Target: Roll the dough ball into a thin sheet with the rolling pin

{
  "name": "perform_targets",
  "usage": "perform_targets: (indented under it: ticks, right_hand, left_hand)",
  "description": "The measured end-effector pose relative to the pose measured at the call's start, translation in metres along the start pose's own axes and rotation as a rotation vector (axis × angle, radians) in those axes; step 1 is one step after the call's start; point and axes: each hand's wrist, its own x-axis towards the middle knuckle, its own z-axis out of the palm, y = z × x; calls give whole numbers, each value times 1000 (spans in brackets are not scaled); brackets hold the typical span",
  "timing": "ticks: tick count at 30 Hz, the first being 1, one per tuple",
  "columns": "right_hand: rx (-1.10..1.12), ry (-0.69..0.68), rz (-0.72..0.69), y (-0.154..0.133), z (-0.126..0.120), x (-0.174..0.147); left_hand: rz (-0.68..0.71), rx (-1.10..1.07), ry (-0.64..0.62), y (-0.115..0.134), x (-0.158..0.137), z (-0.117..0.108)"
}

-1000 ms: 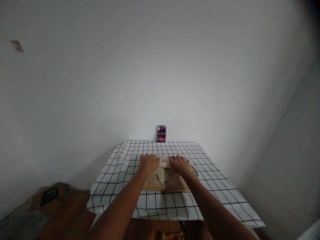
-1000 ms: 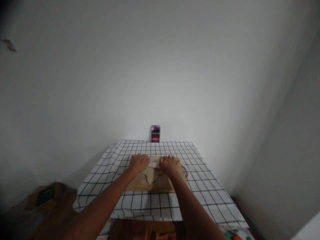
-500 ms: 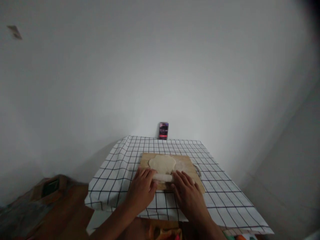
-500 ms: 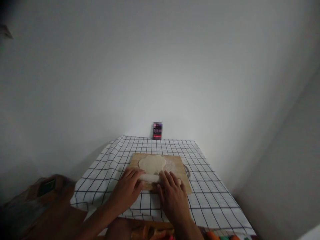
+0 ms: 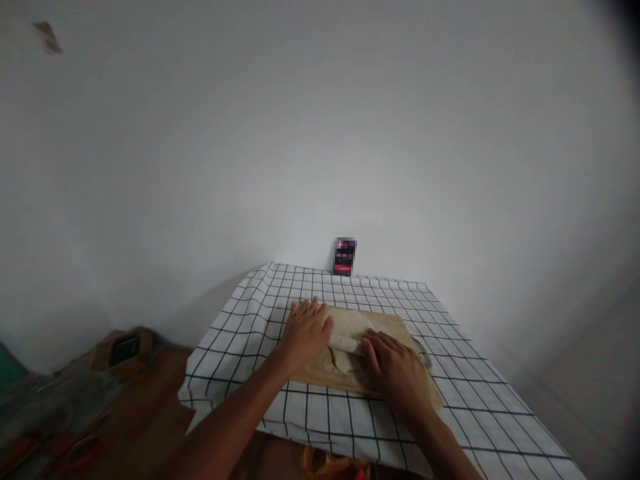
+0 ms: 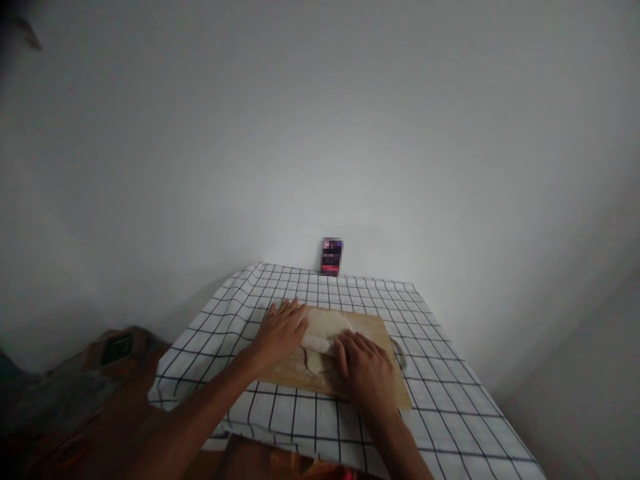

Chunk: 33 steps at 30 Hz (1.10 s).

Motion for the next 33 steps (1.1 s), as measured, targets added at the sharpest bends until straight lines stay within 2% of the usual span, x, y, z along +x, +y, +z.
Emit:
perform_targets:
  ticks: [3, 5, 10, 13, 15, 18, 24, 27, 30, 33]
  right_hand:
    - [41, 29, 14, 1, 4, -9]
    - [61, 57, 13, -1, 3, -14]
    - [79, 46, 108, -5, -7, -20]
    - [113, 56, 79, -2, -6, -19]
    - [135, 59, 60, 1, -2, -18]
    - [138, 76, 63, 4, 3, -18]
    - [155, 69, 73, 9, 6, -9]
    - [152, 59, 49, 17, 11, -2]
    - [125, 58, 21, 23, 18, 0]
    - [101, 86, -15, 28, 22, -2]
  left_hand:
    - [2, 8, 9, 0, 7, 0]
    - [21, 6, 30, -2, 1, 2]
    - [32, -72, 85, -5, -44, 6]
    - [67, -84, 165, -7, -71, 12]
    - [87, -88, 204, -9, -78, 17]
    - [74, -89, 187, -12, -60, 20]
    - [16, -37, 22, 0, 21, 10]
    - [12, -34, -26, 6, 46, 10]
    - [13, -23, -20, 6, 52, 14]
    - [52, -8, 60, 0, 38, 17]
